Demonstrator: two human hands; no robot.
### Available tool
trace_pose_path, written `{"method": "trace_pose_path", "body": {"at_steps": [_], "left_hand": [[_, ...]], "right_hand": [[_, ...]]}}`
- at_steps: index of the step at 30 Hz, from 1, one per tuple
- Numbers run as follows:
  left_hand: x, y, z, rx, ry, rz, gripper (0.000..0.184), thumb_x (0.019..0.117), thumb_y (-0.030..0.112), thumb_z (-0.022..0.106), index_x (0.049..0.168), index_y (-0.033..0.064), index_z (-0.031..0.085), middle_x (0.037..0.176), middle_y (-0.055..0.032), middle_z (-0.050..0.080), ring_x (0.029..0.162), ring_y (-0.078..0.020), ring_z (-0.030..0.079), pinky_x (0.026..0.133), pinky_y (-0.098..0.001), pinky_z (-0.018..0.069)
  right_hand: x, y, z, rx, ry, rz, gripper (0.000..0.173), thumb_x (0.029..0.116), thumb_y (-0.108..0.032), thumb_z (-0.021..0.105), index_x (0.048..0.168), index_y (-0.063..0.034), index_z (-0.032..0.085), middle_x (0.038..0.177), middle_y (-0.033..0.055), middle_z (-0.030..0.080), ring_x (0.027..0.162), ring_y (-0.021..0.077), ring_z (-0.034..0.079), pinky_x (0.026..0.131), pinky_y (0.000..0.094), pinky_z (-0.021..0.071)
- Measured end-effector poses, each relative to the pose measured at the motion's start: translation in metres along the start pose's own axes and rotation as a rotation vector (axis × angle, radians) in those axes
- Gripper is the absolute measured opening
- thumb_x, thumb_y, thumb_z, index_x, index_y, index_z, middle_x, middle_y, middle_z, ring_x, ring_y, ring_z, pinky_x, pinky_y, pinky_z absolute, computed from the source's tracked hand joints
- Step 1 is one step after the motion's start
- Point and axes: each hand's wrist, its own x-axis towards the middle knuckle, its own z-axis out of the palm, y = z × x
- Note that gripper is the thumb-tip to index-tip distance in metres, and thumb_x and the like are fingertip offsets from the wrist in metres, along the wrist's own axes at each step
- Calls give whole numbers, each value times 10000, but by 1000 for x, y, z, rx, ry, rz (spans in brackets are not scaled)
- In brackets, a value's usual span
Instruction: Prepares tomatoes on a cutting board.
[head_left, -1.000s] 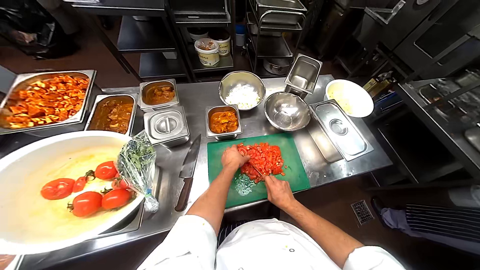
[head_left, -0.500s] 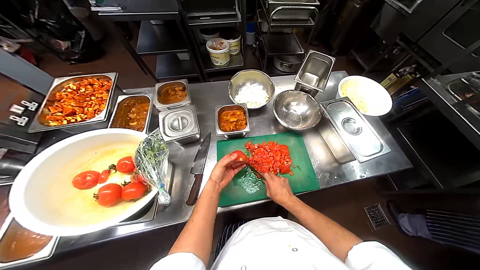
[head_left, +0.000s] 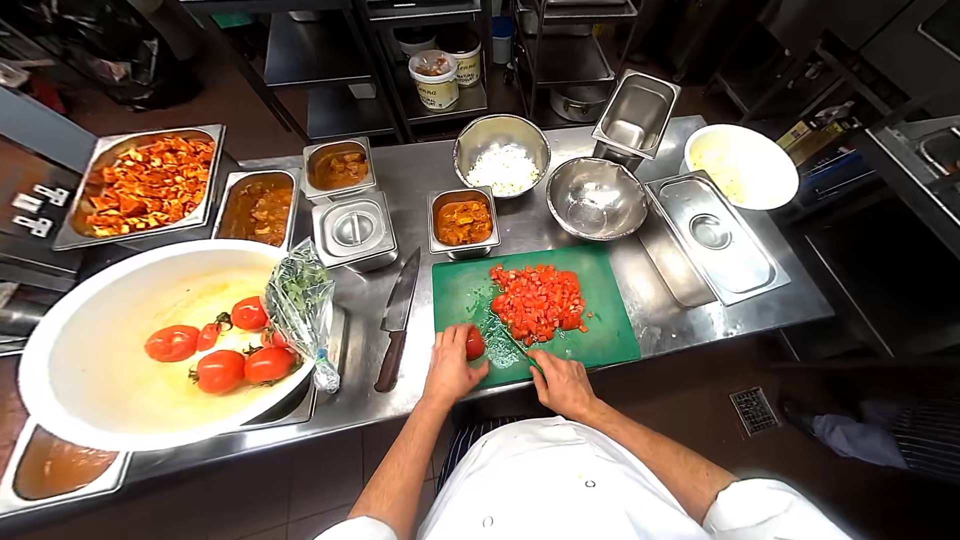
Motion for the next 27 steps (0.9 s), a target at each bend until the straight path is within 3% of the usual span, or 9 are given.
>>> {"method": "trace_pose_path", "body": {"at_steps": [2, 4, 7, 12, 15, 19, 24, 27], "left_hand": [[-10, 0, 4, 55, -8, 2, 695, 797, 336, 810, 1423, 136, 583, 1409, -106, 596, 1323, -329, 529, 1095, -503, 463], [-16, 7, 6, 55, 45, -67, 670, 832, 373, 808, 1416, 125, 592, 1371, -110, 626, 1275, -323, 575, 1056, -501, 501], [-20, 17, 6, -9, 117, -188, 713, 787, 443, 866, 1346, 86, 607, 1324, -158, 619, 1209, -337, 620, 995, -513, 545], [-27, 19, 5, -39, 140, -185, 528, 796, 314, 834, 1236, 86, 653, 1242, -158, 629, 1128, -325, 650, 920, -520, 575], [-27, 17, 6, -39, 157, -170, 483, 819, 310, 828, 1219, 91, 669, 1208, -153, 650, 1101, -328, 662, 899, -536, 575], [-25, 19, 5, -38, 172, -183, 463, 811, 346, 838, 1180, 110, 688, 1154, -132, 666, 1046, -309, 681, 861, -528, 589], [-25, 16, 7, -44, 181, -179, 455, 821, 373, 841, 1170, 114, 705, 1149, -129, 675, 1026, -305, 689, 852, -530, 590], [-24, 15, 5, -45, 176, -176, 435, 824, 346, 839, 1167, 114, 705, 1149, -128, 674, 1013, -301, 693, 843, -532, 592]], "right_hand": [[6, -6, 7, -27, 27, -88, 308, 1015, -257, 515, 1241, -156, 698, 1020, 40, 749, 755, 227, 730, 613, 439, 597], [14, -15, 13, -70, 28, -141, 292, 997, -224, 533, 1226, -152, 699, 985, 41, 738, 733, 223, 720, 587, 424, 589], [24, -24, 19, -101, 54, -208, 269, 961, -184, 574, 1193, -145, 704, 900, 48, 709, 695, 223, 700, 556, 413, 574], [37, -39, 23, -150, 28, -342, 323, 908, -130, 635, 1226, -129, 691, 947, 59, 716, 728, 235, 701, 595, 418, 581], [46, -47, 28, -151, 28, -353, 355, 882, -109, 670, 1237, -115, 686, 954, 66, 702, 723, 236, 694, 583, 419, 578], [49, -50, 33, -136, 57, -339, 334, 913, -111, 639, 1243, -94, 680, 969, 69, 711, 725, 223, 699, 591, 396, 586], [38, -51, 32, -164, 103, -340, 365, 861, -111, 670, 1225, -100, 696, 899, 53, 699, 668, 210, 679, 539, 380, 561], [46, -55, 34, -187, 73, -335, 379, 855, -88, 674, 1234, -97, 679, 930, 62, 699, 683, 220, 680, 547, 389, 558]]}}
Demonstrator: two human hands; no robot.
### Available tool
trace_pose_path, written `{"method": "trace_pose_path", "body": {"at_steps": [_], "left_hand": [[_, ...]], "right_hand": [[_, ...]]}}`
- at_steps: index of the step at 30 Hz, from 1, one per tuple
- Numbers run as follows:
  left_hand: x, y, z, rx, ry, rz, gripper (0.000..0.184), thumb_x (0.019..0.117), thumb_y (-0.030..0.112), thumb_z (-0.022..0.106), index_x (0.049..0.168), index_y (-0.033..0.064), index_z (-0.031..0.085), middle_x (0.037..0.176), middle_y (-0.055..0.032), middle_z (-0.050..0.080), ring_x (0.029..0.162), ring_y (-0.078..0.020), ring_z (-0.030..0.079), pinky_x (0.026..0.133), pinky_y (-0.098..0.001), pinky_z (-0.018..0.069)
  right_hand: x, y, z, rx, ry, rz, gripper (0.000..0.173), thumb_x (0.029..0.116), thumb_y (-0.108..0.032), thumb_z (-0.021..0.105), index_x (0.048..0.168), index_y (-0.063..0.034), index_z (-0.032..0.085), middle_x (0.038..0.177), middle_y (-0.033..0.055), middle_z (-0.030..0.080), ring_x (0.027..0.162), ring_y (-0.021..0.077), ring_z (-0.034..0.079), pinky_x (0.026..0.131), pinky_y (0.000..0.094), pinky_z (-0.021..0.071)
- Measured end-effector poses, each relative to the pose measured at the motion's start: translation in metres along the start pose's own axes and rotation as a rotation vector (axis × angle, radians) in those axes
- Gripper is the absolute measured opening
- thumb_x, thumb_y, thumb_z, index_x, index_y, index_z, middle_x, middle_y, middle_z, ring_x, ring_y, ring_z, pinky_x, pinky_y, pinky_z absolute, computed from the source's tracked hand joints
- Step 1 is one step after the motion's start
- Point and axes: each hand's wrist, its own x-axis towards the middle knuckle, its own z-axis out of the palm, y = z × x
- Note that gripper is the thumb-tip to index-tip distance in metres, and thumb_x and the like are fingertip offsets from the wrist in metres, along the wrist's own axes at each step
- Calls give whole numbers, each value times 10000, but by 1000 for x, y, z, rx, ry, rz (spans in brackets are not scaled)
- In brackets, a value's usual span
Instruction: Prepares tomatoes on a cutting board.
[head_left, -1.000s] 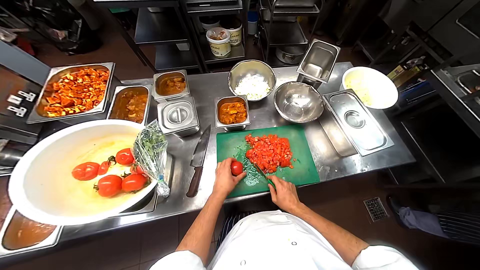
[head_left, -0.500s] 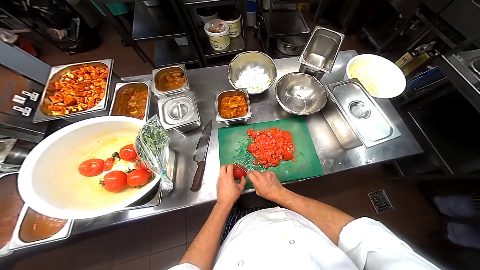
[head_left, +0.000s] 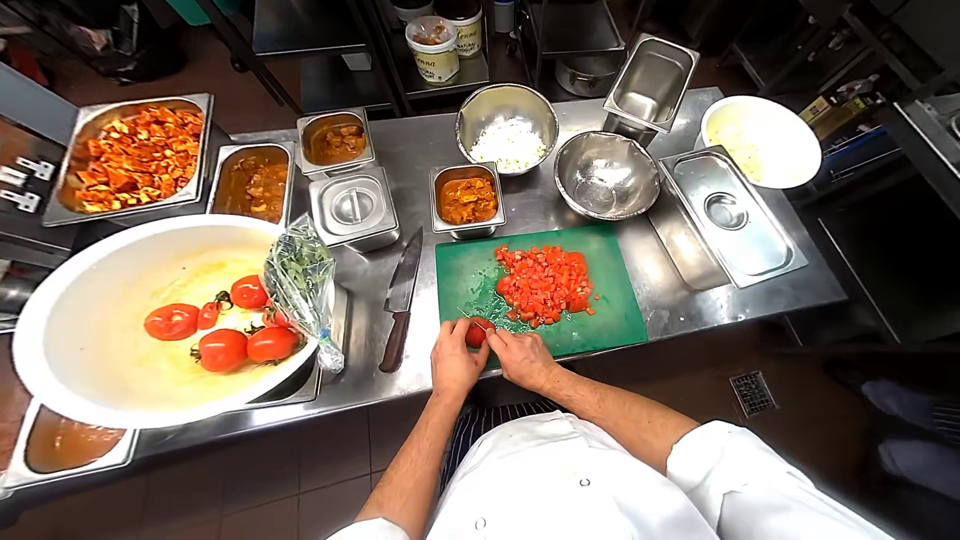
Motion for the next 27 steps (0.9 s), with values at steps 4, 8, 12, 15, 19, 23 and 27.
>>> {"method": "trace_pose_path", "body": {"at_steps": [4, 8, 12, 15, 19, 23, 27], "left_hand": [[1, 1, -1, -10, -11, -11, 428, 829, 346, 844, 1178, 135, 715, 1164, -128, 682, 1015, -299, 699, 842, -539, 593], [4, 1, -4, -17, -18, -26, 434, 830, 356, 845, 1179, 137, 711, 1161, -120, 680, 996, -286, 701, 831, -523, 598], [13, 4, -12, 37, -116, -14, 562, 795, 360, 839, 1275, 137, 650, 1254, -137, 626, 1108, -317, 656, 901, -525, 581], [38, 20, -11, 124, -290, 34, 558, 768, 388, 812, 1272, 184, 687, 1279, -138, 630, 1190, -357, 592, 976, -556, 520], [82, 37, -25, 320, -520, -10, 352, 848, 444, 686, 1090, 199, 761, 1171, -102, 720, 1154, -320, 658, 980, -600, 509], [114, 25, -28, 161, -608, -142, 365, 961, 425, 632, 1139, 125, 740, 1160, -181, 719, 1132, -382, 677, 925, -657, 532], [116, 3, -24, -374, -538, -424, 387, 1026, 371, 599, 1211, 45, 691, 1057, -141, 744, 902, -271, 709, 823, -492, 572]], "right_hand": [[-13, 4, -3, 33, -118, 36, 405, 829, -61, 697, 1231, -99, 666, 1026, 89, 712, 699, 252, 695, 544, 429, 572], [-45, 12, -22, 26, -310, 41, 364, 884, -42, 627, 1246, -81, 639, 1035, 129, 692, 739, 305, 695, 571, 468, 565], [-50, 10, -39, 36, -454, 72, 426, 911, -37, 585, 1336, -61, 587, 1092, 164, 691, 790, 347, 709, 606, 508, 569], [-53, 15, -39, 41, -421, 109, 439, 903, -61, 589, 1340, -84, 599, 1060, 148, 697, 775, 340, 709, 600, 513, 568], [-57, 17, -26, 45, -288, 117, 397, 945, -125, 561, 1335, -129, 638, 1007, 121, 714, 733, 318, 715, 584, 502, 582], [-60, 22, -23, 69, -301, 137, 378, 1005, -196, 479, 1345, -153, 640, 1023, 109, 715, 737, 305, 716, 593, 487, 581], [-61, 26, -27, 134, -294, 178, 347, 1030, -231, 465, 1316, -161, 650, 1042, 98, 719, 776, 304, 721, 621, 499, 584]]}}
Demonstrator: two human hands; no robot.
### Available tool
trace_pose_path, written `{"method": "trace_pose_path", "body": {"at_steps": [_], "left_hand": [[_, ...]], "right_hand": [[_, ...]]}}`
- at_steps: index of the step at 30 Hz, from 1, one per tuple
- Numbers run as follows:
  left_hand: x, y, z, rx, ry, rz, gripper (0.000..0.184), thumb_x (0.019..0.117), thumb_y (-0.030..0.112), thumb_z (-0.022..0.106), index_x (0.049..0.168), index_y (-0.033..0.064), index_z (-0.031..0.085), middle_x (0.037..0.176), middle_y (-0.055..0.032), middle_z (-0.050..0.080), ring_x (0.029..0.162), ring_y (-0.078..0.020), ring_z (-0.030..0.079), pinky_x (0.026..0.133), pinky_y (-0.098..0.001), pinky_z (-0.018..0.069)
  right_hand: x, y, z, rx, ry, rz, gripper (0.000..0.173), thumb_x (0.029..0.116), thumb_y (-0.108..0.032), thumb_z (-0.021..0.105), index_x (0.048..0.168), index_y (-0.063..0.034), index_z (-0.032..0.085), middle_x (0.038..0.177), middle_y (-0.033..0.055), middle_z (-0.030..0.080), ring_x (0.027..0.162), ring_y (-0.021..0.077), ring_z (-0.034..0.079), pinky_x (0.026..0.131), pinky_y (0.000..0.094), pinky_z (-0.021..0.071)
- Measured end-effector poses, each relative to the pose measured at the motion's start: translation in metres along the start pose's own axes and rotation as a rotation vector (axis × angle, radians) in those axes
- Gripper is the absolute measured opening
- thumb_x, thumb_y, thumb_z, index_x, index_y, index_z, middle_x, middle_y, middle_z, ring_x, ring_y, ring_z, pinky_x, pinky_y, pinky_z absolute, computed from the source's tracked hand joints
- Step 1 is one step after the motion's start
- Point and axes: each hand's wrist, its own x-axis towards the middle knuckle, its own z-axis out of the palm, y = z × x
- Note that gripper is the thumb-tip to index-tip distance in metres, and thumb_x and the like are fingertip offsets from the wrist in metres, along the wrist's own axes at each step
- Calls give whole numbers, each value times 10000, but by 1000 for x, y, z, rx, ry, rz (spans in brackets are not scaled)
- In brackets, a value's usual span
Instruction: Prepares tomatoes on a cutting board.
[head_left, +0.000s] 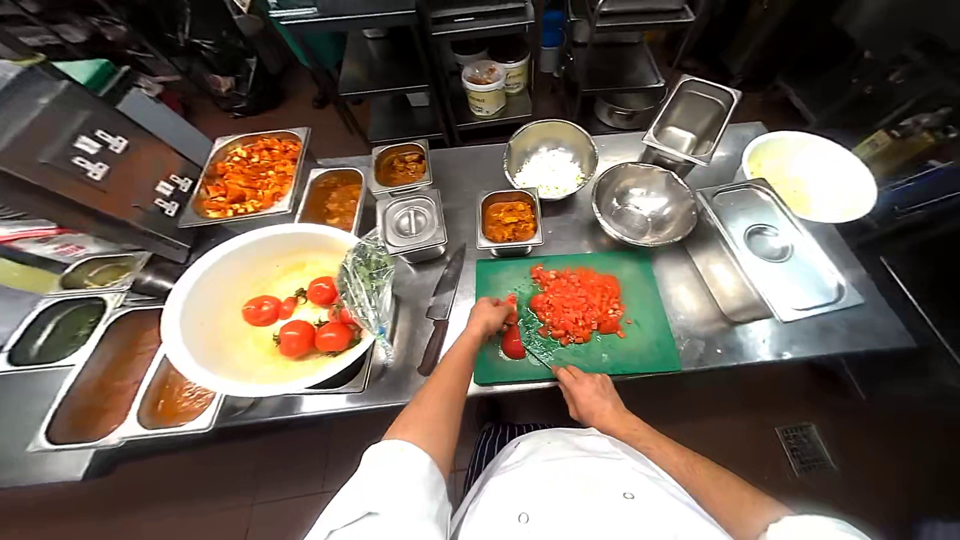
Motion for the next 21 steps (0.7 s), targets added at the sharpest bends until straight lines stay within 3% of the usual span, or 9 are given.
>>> {"method": "trace_pose_path", "body": {"at_steps": [2, 6, 9, 12, 13, 16, 18, 20, 21], "left_hand": [[-6, -5, 3, -202, 30, -39, 360, 1059, 335, 559, 1236, 37, 656, 1030, -136, 745, 822, -241, 704, 743, -440, 573], [-14, -1, 11, -417, 64, -23, 346, 1095, 291, 508, 1314, 29, 568, 1067, -157, 752, 823, -257, 744, 721, -419, 605], [-44, 12, 0, -263, 191, 182, 325, 1072, 290, 563, 1238, 18, 628, 1039, -147, 739, 841, -261, 744, 775, -469, 623], [-117, 21, -55, 52, 498, 349, 378, 1057, 394, 551, 1239, 85, 670, 1061, -112, 744, 914, -250, 742, 849, -528, 616], [-139, 15, -79, 162, 640, 339, 413, 1060, 429, 521, 1245, 93, 675, 1061, -127, 740, 921, -281, 733, 838, -567, 601], [-176, -23, -148, 319, 974, 183, 502, 1039, 430, 538, 1293, 7, 632, 1174, -301, 663, 1060, -500, 654, 883, -731, 489], [-185, -43, -169, 312, 1054, 75, 665, 979, 443, 636, 1443, -13, 496, 1367, -376, 513, 1259, -572, 518, 1008, -746, 409], [-186, -44, -156, 306, 1034, 161, 606, 990, 367, 625, 1431, -28, 491, 1321, -374, 530, 1197, -544, 554, 981, -698, 444], [-180, -41, -137, 315, 926, 253, 511, 1013, 292, 609, 1402, -29, 524, 1259, -344, 581, 1108, -503, 606, 932, -670, 490]], "right_hand": [[-1, 3, 1, 22, 47, 13, 340, 1025, -238, 478, 1297, -162, 667, 1042, 84, 725, 772, 288, 724, 623, 485, 589], [4, 4, 4, 39, 226, 22, 333, 1018, -244, 498, 1273, -162, 695, 1020, 56, 731, 741, 236, 722, 598, 436, 591], [14, 3, -1, 55, 339, -17, 304, 1010, -241, 532, 1241, -155, 711, 977, 45, 728, 697, 216, 710, 574, 417, 590], [17, 6, -5, 135, 368, 29, 294, 1004, -252, 550, 1230, -168, 718, 1020, 27, 742, 770, 197, 728, 629, 421, 607], [15, 8, -4, 169, 368, 60, 296, 1007, -263, 553, 1235, -171, 718, 1044, 19, 746, 813, 189, 734, 668, 422, 615], [9, 14, 3, 300, 362, 142, 314, 1009, -295, 562, 1251, -166, 715, 1034, 15, 750, 853, 177, 728, 755, 419, 615], [6, 14, 5, 408, 316, 219, 323, 1010, -320, 566, 1253, -160, 709, 937, 22, 732, 781, 177, 696, 737, 416, 597], [9, 13, 7, 549, 252, 307, 326, 1014, -320, 572, 1259, -137, 685, 823, 39, 667, 682, 191, 635, 687, 425, 566], [12, 12, 6, 612, 220, 343, 325, 1020, -306, 571, 1273, -129, 670, 815, 47, 653, 674, 200, 628, 687, 432, 563]]}}
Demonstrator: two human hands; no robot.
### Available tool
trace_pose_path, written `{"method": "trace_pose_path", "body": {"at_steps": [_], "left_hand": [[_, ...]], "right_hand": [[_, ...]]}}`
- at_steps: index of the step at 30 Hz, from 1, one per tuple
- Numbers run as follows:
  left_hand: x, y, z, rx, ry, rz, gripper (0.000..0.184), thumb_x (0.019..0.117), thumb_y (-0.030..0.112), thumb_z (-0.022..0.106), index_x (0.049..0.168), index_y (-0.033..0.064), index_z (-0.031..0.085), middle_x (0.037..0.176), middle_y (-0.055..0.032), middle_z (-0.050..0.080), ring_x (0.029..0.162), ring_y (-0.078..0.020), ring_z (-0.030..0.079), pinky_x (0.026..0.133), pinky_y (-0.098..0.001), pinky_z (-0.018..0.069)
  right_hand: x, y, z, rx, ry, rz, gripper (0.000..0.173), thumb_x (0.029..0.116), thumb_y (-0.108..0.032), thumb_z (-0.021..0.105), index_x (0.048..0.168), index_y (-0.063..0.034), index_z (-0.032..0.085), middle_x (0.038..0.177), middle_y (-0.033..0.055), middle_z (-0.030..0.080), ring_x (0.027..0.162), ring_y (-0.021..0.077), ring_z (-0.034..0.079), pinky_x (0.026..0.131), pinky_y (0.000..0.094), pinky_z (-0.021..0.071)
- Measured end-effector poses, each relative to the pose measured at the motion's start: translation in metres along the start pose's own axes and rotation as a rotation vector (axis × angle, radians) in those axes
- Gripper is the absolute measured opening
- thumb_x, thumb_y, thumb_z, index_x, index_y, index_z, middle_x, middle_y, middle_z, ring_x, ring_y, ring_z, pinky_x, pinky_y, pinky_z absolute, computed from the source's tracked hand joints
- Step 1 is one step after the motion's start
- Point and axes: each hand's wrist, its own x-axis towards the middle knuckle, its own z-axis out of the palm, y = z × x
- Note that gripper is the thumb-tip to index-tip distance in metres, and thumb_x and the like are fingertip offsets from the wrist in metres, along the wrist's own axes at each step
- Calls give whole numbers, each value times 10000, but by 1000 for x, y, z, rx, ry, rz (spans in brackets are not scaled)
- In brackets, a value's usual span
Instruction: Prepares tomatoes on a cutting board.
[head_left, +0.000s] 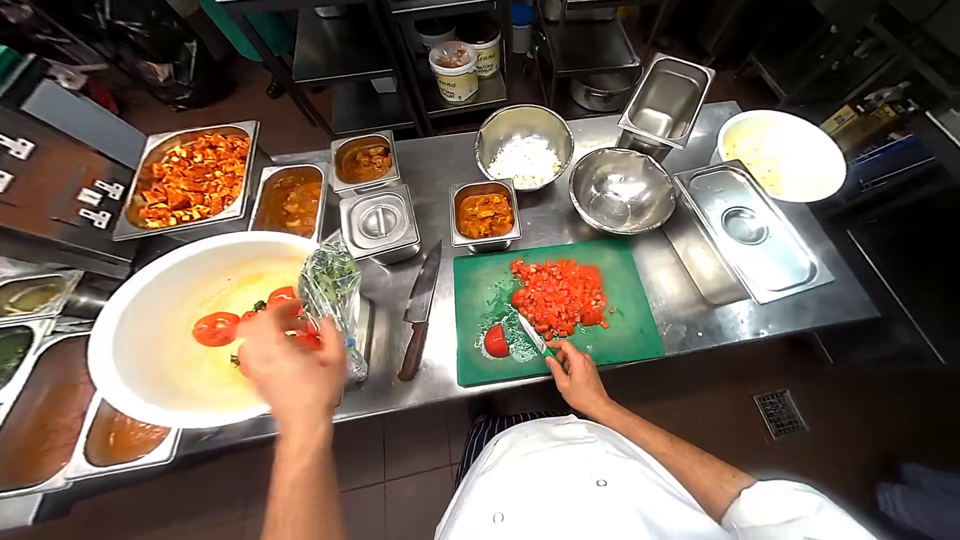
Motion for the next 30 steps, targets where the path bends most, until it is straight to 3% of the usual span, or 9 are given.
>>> {"method": "trace_pose_path", "body": {"at_steps": [1, 4, 7, 10, 14, 16, 19, 24, 30], "left_hand": [[-12, 11, 24, -43, -139, 102, 420, 1017, 214, 599, 1373, -6, 561, 1241, -290, 606, 1053, -436, 644, 894, -622, 536], [-45, 45, 121, -86, -578, 447, 525, 867, -7, 689, 1366, 148, 636, 1486, -134, 527, 1301, -361, 563, 1035, -581, 519], [-60, 53, 194, -7, -721, 696, 538, 854, -5, 705, 1335, 232, 670, 1549, -53, 500, 1412, -319, 480, 1108, -556, 464], [-63, 63, 203, 53, -659, 525, 345, 888, 211, 780, 1224, 164, 720, 1317, -97, 639, 1242, -336, 580, 1024, -534, 520], [-69, 74, 188, 30, -690, 55, 707, 828, 620, 782, 1286, 100, 644, 1164, -169, 676, 1043, -359, 685, 899, -583, 569], [-75, 71, 182, -18, -752, 16, 701, 865, 535, 783, 1391, 125, 566, 1051, -124, 738, 963, -324, 719, 882, -591, 571], [-86, 68, 179, -36, -695, 67, 551, 959, 315, 712, 1455, 169, 521, 1047, -84, 748, 921, -280, 733, 863, -554, 586], [-91, 67, 190, -42, -546, 161, 303, 970, 219, 696, 1263, 141, 701, 1090, -80, 738, 946, -242, 724, 878, -505, 592], [-93, 69, 194, -92, -529, 93, 252, 964, 214, 710, 1189, 100, 712, 1021, -83, 748, 911, -239, 730, 860, -500, 596]], "right_hand": [[1, -2, 1, 41, -14, 39, 320, 1023, -289, 571, 1284, -127, 658, 817, 52, 655, 679, 205, 635, 691, 436, 569], [5, -6, 4, 95, 4, 82, 313, 1021, -270, 582, 1292, -127, 646, 792, 45, 645, 655, 194, 625, 662, 421, 564], [3, -9, 0, 85, 28, 95, 308, 1017, -271, 592, 1290, -140, 649, 790, 38, 639, 653, 185, 618, 656, 406, 560], [-3, -4, -2, 124, 31, 119, 295, 1012, -262, 599, 1277, -139, 647, 782, 30, 640, 631, 175, 622, 636, 394, 570], [-3, -3, 8, 296, -64, 200, 287, 1024, -229, 613, 1285, -111, 610, 783, 40, 675, 578, 166, 657, 594, 360, 609], [-1, -11, 8, 335, -116, 236, 291, 1035, -227, 605, 1301, -109, 594, 804, 46, 691, 583, 163, 667, 602, 346, 609], [8, -21, 12, 336, -154, 243, 297, 1049, -214, 584, 1323, -102, 581, 816, 58, 693, 583, 169, 674, 592, 347, 614], [36, -29, 28, 245, -181, 212, 291, 1046, -200, 564, 1317, -105, 612, 839, 82, 685, 616, 198, 683, 612, 396, 620], [24, -31, 27, 131, -188, 138, 240, 1018, -197, 582, 1228, -95, 636, 823, 86, 663, 668, 219, 664, 678, 438, 594]]}}
